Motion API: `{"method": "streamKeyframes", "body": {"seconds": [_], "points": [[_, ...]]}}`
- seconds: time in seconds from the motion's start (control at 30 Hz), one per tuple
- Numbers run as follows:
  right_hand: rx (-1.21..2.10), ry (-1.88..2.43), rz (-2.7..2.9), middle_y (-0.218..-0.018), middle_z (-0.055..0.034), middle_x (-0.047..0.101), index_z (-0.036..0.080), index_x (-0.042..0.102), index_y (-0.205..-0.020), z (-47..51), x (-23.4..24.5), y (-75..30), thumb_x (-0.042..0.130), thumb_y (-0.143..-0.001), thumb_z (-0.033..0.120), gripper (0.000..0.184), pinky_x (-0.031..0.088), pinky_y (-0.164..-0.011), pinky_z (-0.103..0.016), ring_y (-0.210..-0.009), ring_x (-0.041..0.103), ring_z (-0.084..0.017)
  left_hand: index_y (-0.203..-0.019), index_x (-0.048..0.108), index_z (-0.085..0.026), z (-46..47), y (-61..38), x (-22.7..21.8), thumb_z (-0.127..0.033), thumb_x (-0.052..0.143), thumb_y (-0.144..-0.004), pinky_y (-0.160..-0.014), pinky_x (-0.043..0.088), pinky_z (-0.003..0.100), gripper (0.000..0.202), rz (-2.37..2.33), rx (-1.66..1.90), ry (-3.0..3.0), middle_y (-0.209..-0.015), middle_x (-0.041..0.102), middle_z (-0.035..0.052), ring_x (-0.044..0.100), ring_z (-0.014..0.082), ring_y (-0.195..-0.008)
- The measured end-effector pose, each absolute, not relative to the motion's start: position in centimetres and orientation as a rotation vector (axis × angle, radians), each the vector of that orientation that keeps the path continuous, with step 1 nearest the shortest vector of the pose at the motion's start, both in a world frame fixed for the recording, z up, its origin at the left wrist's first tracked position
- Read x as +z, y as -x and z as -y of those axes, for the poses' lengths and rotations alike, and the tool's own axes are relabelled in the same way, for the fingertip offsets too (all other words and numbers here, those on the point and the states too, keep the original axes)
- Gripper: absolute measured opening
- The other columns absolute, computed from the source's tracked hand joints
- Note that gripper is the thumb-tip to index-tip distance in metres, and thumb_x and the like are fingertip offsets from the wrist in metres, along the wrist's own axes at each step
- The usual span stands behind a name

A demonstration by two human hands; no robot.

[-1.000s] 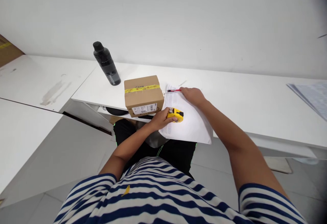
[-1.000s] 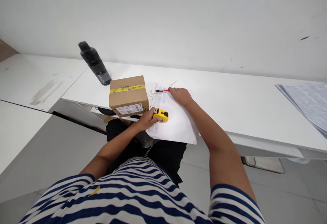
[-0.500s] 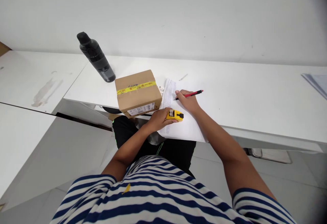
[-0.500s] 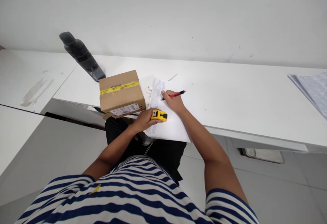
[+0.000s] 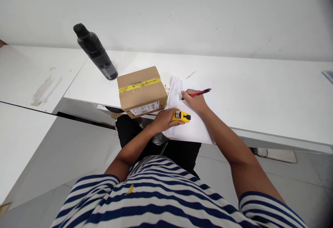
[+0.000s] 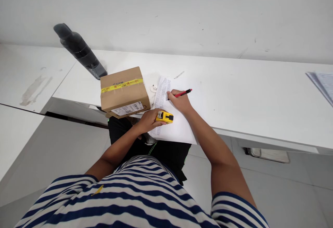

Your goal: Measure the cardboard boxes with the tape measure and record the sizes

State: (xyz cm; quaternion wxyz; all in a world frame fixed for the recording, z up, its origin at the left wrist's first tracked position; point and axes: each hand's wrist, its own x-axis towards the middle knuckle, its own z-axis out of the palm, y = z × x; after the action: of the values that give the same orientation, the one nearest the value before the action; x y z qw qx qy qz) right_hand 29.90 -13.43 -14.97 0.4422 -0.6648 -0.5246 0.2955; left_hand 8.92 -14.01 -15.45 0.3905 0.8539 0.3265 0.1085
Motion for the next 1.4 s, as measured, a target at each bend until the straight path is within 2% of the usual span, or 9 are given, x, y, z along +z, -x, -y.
{"method": "streamKeyframes", "body": {"seconds": [0.43, 0.7, 1.07, 1.4], "points": [[0.702, 1.644, 1.287, -0.059, -0.0009, 0.056, 0.023, 0.052, -0.058, 13.4, -15.5, -30.0, 0.065, -0.084, 0.057, 0.045, 0.044, -0.065, -0.034, -0.065, 0.053, -0.018, -0.132, 0.058, -0.018, 14.1, -8.8, -15.7, -0.060, 0.067, -0.091, -0.097, 0.051, 0.041, 0.059, -0.807, 0.289, -2.183, -0.126, 0.073, 0.0132, 0.069, 0.0321, -0.117], [0.691, 1.636, 1.274, -0.057, 0.0007, 0.054, 0.024, 0.051, -0.059, 13.3, -16.1, -30.2, 0.064, -0.083, 0.061, 0.046, 0.046, -0.066, -0.032, -0.066, 0.054, -0.018, -0.131, 0.059, -0.019, 14.2, -8.8, -15.7, -0.057, 0.069, -0.090, -0.095, 0.052, 0.038, 0.056, -0.832, 0.299, -2.206, -0.123, 0.074, 0.0102, 0.071, 0.0290, -0.113], [0.672, 1.615, 1.250, -0.056, 0.0013, 0.053, 0.024, 0.049, -0.056, 13.3, -16.2, -30.2, 0.065, -0.083, 0.055, 0.045, 0.044, -0.063, -0.031, -0.063, 0.052, -0.017, -0.133, 0.058, -0.019, 14.3, -8.8, -15.5, -0.056, 0.069, -0.090, -0.100, 0.052, 0.042, 0.058, -0.858, 0.298, -2.207, -0.130, 0.072, 0.0120, 0.069, 0.0313, -0.121], [0.659, 1.608, 1.232, -0.054, 0.0024, 0.050, 0.024, 0.047, -0.055, 13.3, -16.1, -30.2, 0.066, -0.082, 0.053, 0.044, 0.043, -0.061, -0.030, -0.061, 0.050, -0.016, -0.131, 0.059, -0.019, 14.2, -8.8, -16.0, -0.057, 0.069, -0.090, -0.098, 0.053, 0.041, 0.057, -0.838, 0.336, -2.231, -0.127, 0.073, 0.0115, 0.071, 0.0303, -0.117]]}}
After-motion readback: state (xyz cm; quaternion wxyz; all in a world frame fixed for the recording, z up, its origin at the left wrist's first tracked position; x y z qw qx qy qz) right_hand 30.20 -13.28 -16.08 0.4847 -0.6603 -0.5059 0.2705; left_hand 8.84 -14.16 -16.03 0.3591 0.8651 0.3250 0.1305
